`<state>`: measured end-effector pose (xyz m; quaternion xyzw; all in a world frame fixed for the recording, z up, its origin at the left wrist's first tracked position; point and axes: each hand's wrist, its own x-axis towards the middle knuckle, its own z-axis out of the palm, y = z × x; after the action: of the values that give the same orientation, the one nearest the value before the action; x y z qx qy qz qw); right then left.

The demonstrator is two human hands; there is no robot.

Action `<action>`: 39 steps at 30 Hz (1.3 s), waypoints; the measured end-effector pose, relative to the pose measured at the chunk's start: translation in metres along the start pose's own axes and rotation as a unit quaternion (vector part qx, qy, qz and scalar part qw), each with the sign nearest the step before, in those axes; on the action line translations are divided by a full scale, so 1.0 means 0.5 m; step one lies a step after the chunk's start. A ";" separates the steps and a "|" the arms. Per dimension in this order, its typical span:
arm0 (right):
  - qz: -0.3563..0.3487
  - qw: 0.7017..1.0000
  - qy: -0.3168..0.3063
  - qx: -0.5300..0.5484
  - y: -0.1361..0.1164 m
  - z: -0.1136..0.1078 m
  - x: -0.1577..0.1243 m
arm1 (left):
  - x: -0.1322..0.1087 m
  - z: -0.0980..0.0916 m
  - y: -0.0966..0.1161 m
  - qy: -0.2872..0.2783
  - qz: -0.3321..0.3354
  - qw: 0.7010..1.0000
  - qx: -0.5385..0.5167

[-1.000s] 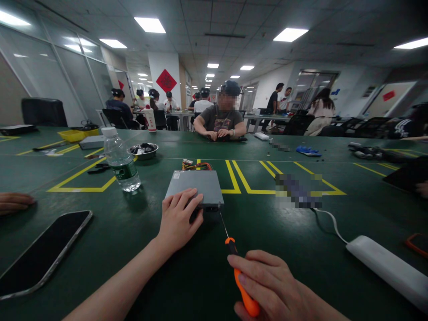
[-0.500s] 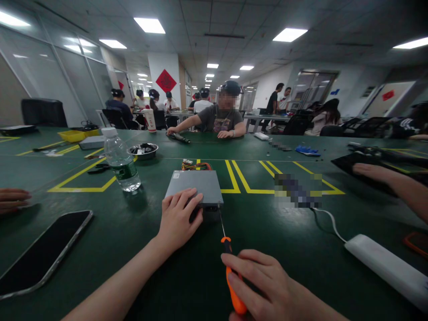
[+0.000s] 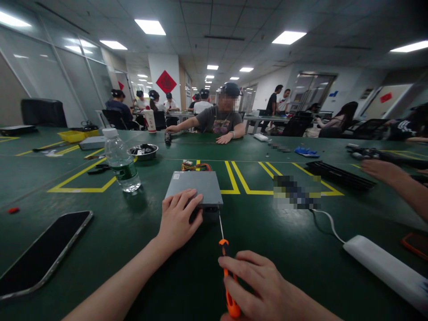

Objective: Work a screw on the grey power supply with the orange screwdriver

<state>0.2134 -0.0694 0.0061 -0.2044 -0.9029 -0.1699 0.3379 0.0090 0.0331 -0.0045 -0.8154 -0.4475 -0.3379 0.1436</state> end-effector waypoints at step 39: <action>0.007 0.999 0.017 0.032 0.000 0.017 0.005 | 0.000 0.000 0.002 -0.002 0.000 1.000 0.008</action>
<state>0.2072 -0.0648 0.0014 -0.1975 -0.9005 -0.1420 0.3604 0.0098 0.0325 -0.0045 -0.8150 -0.4503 -0.3327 0.1493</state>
